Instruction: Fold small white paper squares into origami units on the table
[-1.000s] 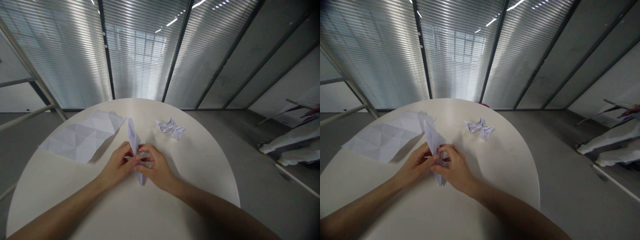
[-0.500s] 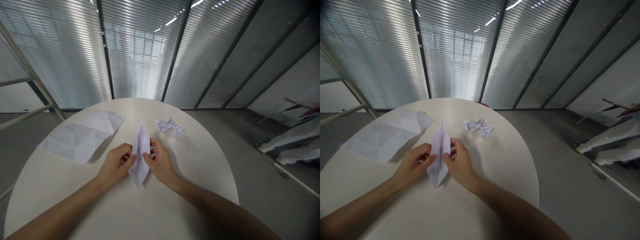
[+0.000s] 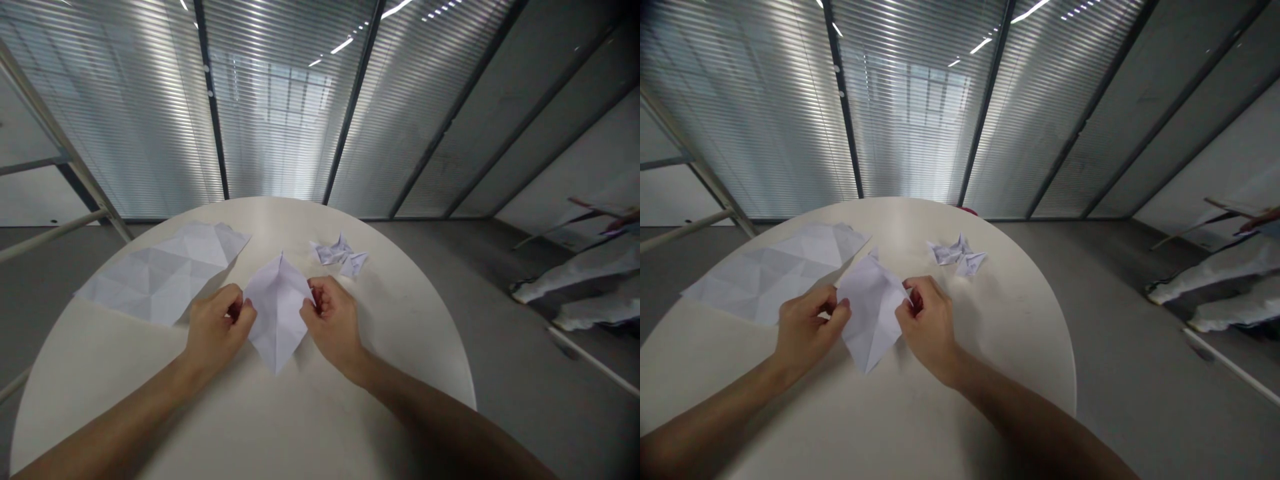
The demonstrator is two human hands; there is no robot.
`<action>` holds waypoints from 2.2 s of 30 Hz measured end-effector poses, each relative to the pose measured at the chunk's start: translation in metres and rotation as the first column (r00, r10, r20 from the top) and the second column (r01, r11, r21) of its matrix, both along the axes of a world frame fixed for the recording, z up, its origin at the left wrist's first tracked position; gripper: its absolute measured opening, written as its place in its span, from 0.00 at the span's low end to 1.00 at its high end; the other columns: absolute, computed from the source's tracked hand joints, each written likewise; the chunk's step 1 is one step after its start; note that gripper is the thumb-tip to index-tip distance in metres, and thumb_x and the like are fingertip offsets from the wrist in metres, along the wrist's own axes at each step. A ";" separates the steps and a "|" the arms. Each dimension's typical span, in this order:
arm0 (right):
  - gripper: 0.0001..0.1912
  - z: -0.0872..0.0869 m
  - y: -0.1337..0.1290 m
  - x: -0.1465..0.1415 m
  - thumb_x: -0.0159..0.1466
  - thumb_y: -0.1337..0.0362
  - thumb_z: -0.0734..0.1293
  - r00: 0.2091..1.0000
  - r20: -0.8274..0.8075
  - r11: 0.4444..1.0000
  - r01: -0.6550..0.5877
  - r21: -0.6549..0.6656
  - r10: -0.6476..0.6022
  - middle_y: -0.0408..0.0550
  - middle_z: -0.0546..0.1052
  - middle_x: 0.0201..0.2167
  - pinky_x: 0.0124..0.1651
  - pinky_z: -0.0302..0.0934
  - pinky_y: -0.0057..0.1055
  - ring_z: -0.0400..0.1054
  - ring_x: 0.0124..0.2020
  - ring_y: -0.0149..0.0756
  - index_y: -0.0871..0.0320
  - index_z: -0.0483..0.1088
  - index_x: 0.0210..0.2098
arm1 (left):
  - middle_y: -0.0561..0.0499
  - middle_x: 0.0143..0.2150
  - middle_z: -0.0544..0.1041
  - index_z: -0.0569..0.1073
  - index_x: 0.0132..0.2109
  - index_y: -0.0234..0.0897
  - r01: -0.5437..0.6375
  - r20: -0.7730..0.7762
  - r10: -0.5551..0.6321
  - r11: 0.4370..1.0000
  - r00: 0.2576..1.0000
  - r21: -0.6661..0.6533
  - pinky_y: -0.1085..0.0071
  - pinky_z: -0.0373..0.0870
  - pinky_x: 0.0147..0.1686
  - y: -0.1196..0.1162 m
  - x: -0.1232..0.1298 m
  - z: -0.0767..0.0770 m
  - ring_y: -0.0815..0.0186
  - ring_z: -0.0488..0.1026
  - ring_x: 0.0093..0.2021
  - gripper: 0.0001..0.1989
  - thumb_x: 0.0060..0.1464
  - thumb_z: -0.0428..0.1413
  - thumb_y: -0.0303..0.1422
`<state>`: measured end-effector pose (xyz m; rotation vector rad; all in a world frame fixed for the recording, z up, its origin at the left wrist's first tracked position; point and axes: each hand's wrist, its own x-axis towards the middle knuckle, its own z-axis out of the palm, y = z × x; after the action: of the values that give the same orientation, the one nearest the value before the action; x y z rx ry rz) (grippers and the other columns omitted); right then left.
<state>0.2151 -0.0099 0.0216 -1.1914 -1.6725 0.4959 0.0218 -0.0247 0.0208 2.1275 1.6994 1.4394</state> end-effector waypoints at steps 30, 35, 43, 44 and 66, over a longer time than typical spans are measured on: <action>0.09 -0.004 0.018 0.039 0.64 0.67 0.62 0.406 0.864 0.895 -0.433 -0.106 0.298 0.51 0.76 0.44 0.50 0.59 0.35 0.68 0.46 0.39 0.60 0.73 0.41 | 0.46 0.43 0.74 0.74 0.45 0.38 0.364 -0.733 -0.399 0.905 0.551 -0.219 0.61 0.64 0.42 0.017 -0.017 -0.020 0.59 0.68 0.44 0.11 0.62 0.47 0.32; 0.10 -0.007 0.017 0.037 0.66 0.65 0.61 0.362 0.883 0.867 -0.489 -0.093 0.298 0.51 0.77 0.42 0.49 0.60 0.36 0.69 0.45 0.39 0.59 0.74 0.40 | 0.46 0.48 0.73 0.70 0.52 0.39 0.472 -0.716 -0.487 0.847 0.501 -0.245 0.64 0.65 0.45 0.015 -0.013 -0.021 0.61 0.68 0.46 0.14 0.61 0.47 0.25; 0.10 -0.002 0.017 0.038 0.66 0.67 0.61 0.399 0.819 0.836 -0.523 -0.165 0.412 0.49 0.77 0.43 0.51 0.60 0.31 0.69 0.46 0.36 0.59 0.74 0.40 | 0.47 0.52 0.72 0.66 0.56 0.42 0.506 -0.718 -0.511 0.824 0.472 -0.254 0.61 0.66 0.44 0.014 -0.015 -0.026 0.58 0.67 0.47 0.18 0.59 0.49 0.25; 0.10 -0.001 0.016 0.038 0.66 0.67 0.61 0.408 0.813 0.839 -0.516 -0.171 0.416 0.49 0.77 0.44 0.51 0.60 0.32 0.69 0.46 0.36 0.59 0.74 0.40 | 0.47 0.52 0.72 0.66 0.56 0.41 0.502 -0.715 -0.511 0.826 0.478 -0.255 0.61 0.65 0.44 0.014 -0.014 -0.026 0.58 0.67 0.48 0.18 0.59 0.49 0.26; 0.08 -0.001 0.026 0.044 0.63 0.65 0.66 0.539 0.614 0.791 -0.557 -0.254 0.577 0.49 0.77 0.46 0.52 0.60 0.32 0.69 0.47 0.34 0.57 0.76 0.39 | 0.47 0.48 0.73 0.73 0.51 0.46 0.552 -0.544 -0.594 0.791 0.593 -0.263 0.62 0.65 0.44 0.012 -0.013 -0.023 0.61 0.68 0.46 0.13 0.61 0.50 0.35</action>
<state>0.2590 0.0160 0.0210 -0.8427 -2.7419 0.5088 0.0086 -0.0130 -0.0023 2.9057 0.9128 0.5238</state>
